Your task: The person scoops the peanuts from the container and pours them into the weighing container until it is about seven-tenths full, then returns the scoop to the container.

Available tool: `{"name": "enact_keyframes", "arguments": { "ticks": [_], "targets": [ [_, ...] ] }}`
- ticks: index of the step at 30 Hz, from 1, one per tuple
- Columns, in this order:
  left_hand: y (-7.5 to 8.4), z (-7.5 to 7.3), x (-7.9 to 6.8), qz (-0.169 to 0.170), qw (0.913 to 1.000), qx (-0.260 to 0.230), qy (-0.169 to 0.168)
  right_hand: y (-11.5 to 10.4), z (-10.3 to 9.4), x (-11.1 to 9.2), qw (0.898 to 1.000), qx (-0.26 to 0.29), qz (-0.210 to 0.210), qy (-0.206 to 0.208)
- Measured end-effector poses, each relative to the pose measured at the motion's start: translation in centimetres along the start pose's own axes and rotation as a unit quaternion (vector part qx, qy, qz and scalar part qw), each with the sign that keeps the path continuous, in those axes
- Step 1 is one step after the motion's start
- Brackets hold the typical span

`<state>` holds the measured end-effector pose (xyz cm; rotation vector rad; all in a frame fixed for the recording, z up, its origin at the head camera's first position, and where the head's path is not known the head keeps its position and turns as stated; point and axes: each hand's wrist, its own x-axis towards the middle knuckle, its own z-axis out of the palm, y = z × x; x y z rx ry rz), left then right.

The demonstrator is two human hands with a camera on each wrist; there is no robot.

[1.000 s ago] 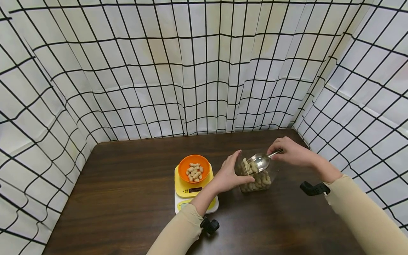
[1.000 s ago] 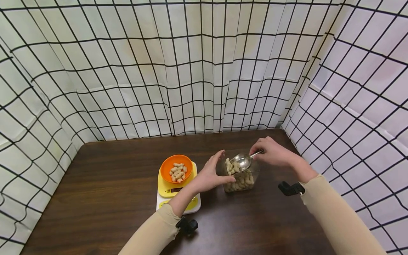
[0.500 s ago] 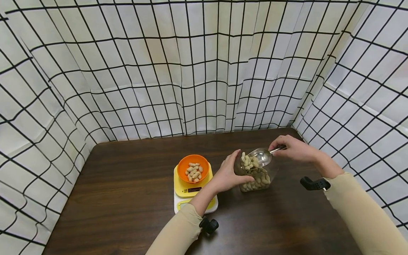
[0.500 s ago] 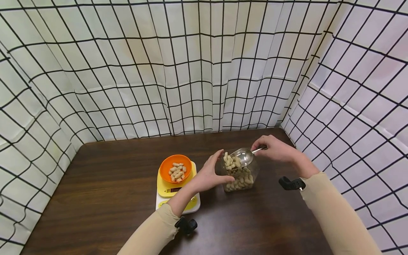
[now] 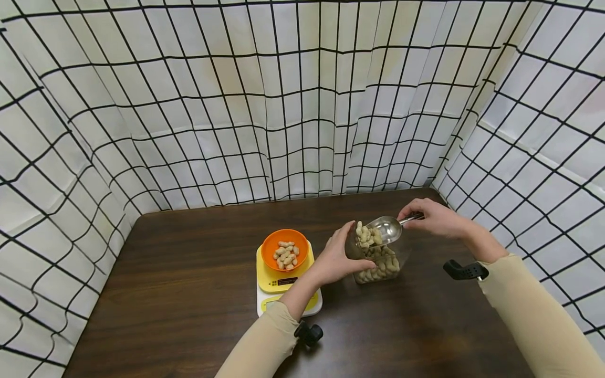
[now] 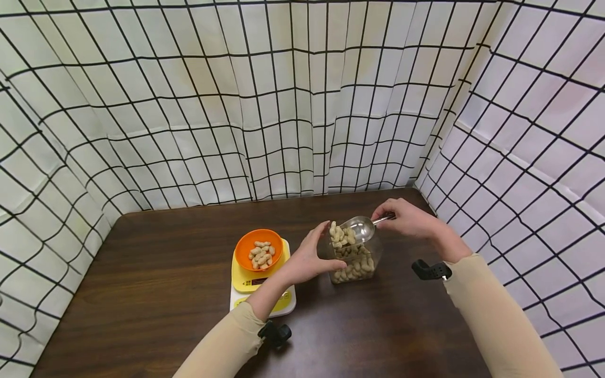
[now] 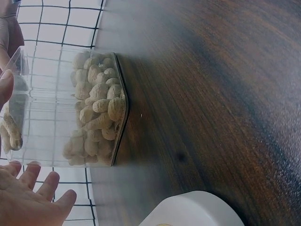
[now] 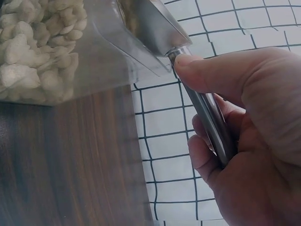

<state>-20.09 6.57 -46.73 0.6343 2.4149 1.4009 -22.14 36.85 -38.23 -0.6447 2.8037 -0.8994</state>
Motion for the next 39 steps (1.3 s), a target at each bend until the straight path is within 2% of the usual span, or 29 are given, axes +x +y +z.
{"name": "enact_keyframes", "arguments": {
  "ticks": [5,21,30,34,39],
  "targets": [
    [-0.1,0.0,0.1,0.005,1.0000,0.001,0.001,-0.1,-0.5,-0.4,1.000,0.006,0.020,0.004],
    [0.1,-0.1,-0.1,0.014,0.9999,0.002,-0.001,0.7,-1.4,-1.6,0.999,0.029,0.022,0.009],
    [0.6,-0.2,-0.1,0.013,0.9999,-0.002,0.000,0.4,-1.6,-2.0,0.998,0.049,0.047,0.011],
    [1.2,-0.9,-0.8,0.019,0.9998,-0.004,0.000,-0.1,-1.6,-2.2,0.997,0.046,0.051,0.019],
    [1.9,-3.1,-2.7,0.035,0.9993,0.006,0.005,-1.0,-1.5,-2.3,0.997,0.045,0.052,0.024]
  ]
}}
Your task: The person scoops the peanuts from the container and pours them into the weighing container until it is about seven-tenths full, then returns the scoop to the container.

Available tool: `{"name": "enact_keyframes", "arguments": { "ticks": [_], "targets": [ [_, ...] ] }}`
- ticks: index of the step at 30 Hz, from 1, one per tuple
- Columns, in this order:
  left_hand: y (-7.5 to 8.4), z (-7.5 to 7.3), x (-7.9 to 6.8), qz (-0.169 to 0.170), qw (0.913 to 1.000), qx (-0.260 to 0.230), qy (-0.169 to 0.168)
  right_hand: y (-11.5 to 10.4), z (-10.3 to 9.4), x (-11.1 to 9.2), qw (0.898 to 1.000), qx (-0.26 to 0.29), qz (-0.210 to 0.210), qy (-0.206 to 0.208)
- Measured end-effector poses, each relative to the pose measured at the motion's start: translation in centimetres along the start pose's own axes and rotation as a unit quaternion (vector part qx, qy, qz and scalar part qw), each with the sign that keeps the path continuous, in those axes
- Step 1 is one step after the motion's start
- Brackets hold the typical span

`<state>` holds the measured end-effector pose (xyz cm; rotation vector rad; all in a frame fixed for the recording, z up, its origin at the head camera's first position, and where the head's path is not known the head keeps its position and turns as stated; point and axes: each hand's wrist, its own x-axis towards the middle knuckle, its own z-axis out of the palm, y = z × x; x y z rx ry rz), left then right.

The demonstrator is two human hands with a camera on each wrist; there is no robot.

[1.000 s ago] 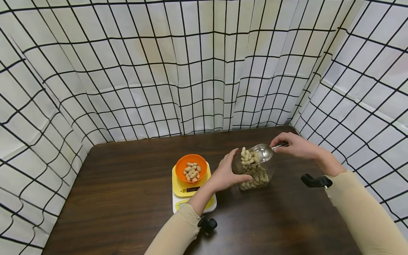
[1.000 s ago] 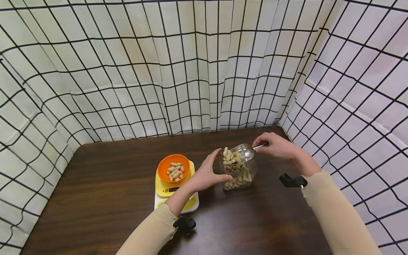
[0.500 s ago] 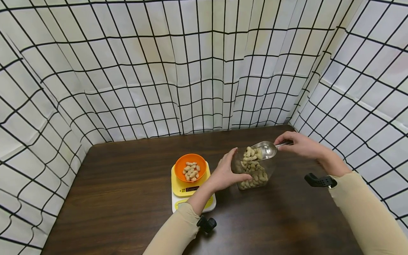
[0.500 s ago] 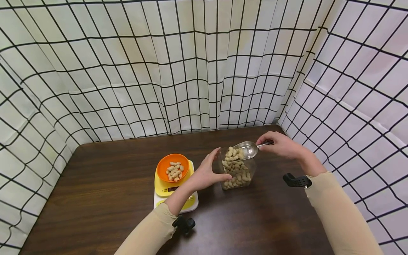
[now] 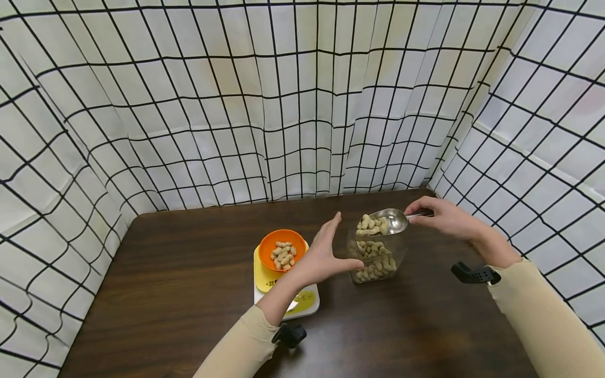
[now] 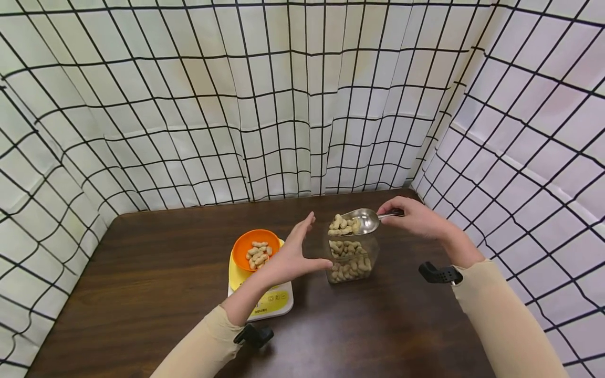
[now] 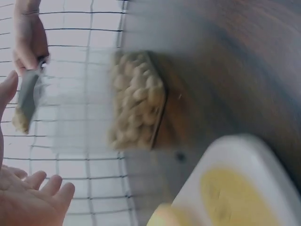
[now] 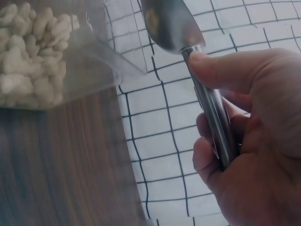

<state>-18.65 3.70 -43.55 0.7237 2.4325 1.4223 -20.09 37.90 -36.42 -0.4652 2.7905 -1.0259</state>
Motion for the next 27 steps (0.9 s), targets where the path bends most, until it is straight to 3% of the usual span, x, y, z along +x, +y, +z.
{"name": "enact_keyframes", "arguments": {
  "ticks": [5,9,11,15,20,27],
  "targets": [
    [0.4,-3.8,-2.6,0.032,0.9989,0.032,0.014,-1.2,0.3,0.1,1.000,0.001,-0.004,0.005],
    [-0.5,-7.3,-4.3,0.055,0.9954,0.072,0.033,-2.0,0.7,0.4,1.000,0.005,-0.008,0.009],
    [-1.4,-8.9,-5.0,0.057,0.9938,0.087,0.040,-2.5,1.0,0.6,1.000,0.007,-0.010,0.010],
    [-3.5,-11.4,-6.2,0.028,0.9934,0.103,0.042,-3.4,1.7,1.1,1.000,0.005,-0.017,0.008],
    [-6.5,-12.8,-7.0,-0.005,0.9920,0.123,0.031,-4.7,3.0,2.0,1.000,0.012,-0.023,0.005],
    [-9.7,-12.5,-7.2,-0.035,0.9912,0.127,0.013,-6.7,5.0,3.8,0.999,0.034,-0.040,-0.001]
  ]
}}
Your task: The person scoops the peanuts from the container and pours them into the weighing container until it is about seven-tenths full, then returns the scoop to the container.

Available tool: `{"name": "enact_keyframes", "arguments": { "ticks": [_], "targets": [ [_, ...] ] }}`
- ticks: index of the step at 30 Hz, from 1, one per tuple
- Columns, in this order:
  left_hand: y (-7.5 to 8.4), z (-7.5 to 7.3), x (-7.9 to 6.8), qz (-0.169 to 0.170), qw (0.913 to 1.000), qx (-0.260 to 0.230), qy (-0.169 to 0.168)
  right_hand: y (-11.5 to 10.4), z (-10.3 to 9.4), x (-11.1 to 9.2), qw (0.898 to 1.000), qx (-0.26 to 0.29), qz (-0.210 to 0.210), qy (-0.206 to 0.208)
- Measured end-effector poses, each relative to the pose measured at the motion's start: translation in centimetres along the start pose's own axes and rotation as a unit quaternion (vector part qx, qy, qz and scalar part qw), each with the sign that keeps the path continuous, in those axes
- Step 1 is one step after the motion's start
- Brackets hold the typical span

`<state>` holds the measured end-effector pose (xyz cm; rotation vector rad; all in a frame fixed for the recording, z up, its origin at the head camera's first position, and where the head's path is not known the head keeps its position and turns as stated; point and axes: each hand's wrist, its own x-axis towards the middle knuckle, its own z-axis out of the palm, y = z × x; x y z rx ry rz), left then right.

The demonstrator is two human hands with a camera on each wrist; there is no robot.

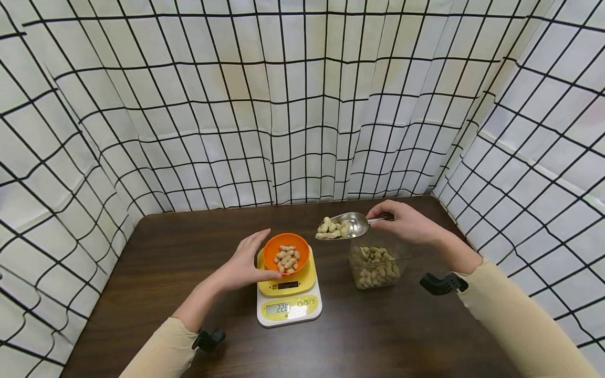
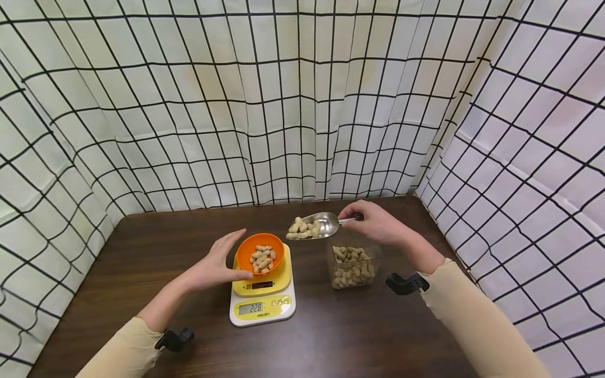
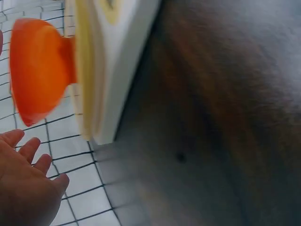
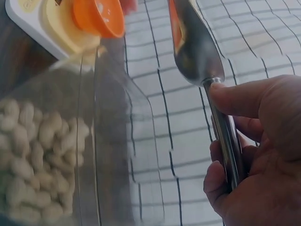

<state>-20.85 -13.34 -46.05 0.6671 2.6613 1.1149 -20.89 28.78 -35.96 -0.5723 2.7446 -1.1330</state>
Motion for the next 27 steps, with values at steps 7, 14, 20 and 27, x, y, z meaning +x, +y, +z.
{"name": "enact_keyframes", "arguments": {
  "ticks": [7,14,20,27],
  "targets": [
    [-0.9,0.3,0.1,-0.022,0.9997,-0.001,-0.013,-1.4,2.3,2.4,1.000,0.004,-0.018,-0.017],
    [-1.2,0.4,0.2,-0.021,0.9996,0.007,-0.018,-2.0,3.8,4.2,0.998,-0.005,-0.045,-0.039],
    [-1.4,0.7,0.3,-0.014,0.9998,0.001,-0.017,-2.6,4.7,5.0,0.997,-0.035,-0.055,-0.048],
    [-1.4,0.7,0.4,-0.007,0.9999,-0.007,-0.012,-3.3,5.4,5.8,0.991,-0.099,-0.079,-0.038]
  ]
}}
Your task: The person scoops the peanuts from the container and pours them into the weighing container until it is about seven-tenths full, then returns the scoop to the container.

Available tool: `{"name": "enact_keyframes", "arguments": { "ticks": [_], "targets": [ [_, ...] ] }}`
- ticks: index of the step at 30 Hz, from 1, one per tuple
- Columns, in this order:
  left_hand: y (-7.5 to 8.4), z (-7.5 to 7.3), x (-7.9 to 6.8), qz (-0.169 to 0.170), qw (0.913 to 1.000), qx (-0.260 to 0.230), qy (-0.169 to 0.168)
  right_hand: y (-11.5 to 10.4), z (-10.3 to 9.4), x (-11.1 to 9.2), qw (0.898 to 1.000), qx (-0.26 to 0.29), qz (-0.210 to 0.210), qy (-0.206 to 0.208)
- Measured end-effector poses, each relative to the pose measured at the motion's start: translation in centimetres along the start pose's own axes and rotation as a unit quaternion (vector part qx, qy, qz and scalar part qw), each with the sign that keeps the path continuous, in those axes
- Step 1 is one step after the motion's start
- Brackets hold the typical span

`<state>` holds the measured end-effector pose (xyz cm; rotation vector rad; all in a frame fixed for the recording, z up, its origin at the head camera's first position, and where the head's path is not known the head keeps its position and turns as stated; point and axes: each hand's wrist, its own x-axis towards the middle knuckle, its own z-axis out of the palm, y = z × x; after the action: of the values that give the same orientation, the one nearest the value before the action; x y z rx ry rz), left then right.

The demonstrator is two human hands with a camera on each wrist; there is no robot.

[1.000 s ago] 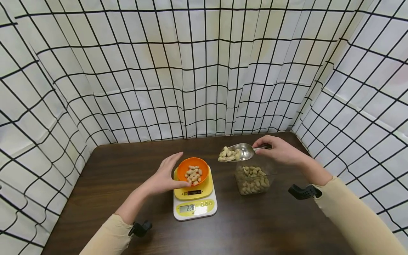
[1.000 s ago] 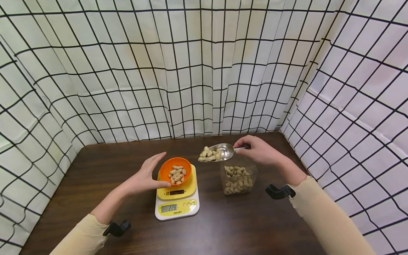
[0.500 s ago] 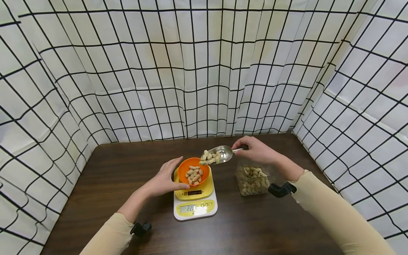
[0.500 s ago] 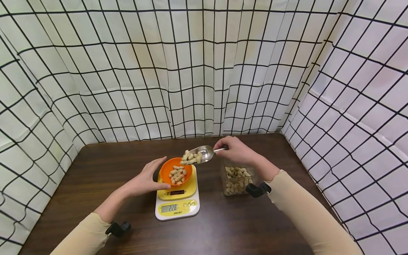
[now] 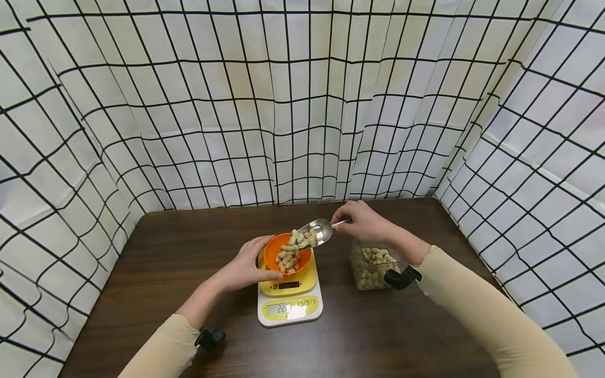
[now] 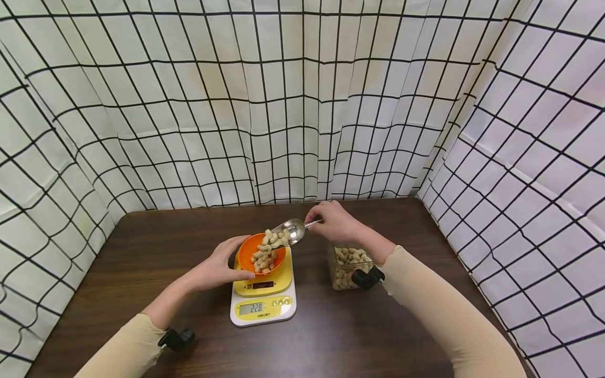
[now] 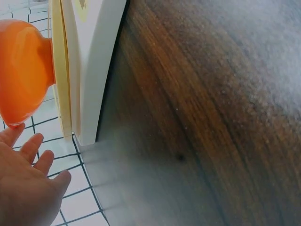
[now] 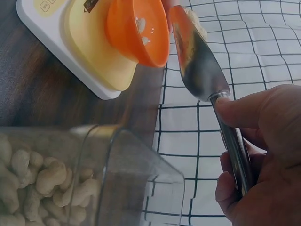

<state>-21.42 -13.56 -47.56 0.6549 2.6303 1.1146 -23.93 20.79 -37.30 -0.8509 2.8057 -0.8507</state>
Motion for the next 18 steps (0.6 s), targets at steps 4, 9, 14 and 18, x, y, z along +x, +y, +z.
{"name": "enact_keyframes", "arguments": {
  "ticks": [4,9,14,18],
  "targets": [
    [-0.11,-0.07,-0.02,0.003,1.0000,0.001,0.001,-0.50,0.09,0.40,0.999,-0.051,-0.015,0.008],
    [0.02,-0.14,-0.05,0.004,1.0000,-0.002,0.000,-0.84,-0.10,0.72,0.995,-0.098,-0.023,0.026],
    [0.08,-0.23,-0.07,0.004,1.0000,-0.004,-0.001,-0.91,-0.41,0.75,0.992,-0.114,-0.025,0.041],
    [0.03,-0.18,-0.04,0.000,1.0000,-0.002,-0.002,-0.73,-0.53,0.67,0.992,-0.114,-0.020,0.042]
  ]
}}
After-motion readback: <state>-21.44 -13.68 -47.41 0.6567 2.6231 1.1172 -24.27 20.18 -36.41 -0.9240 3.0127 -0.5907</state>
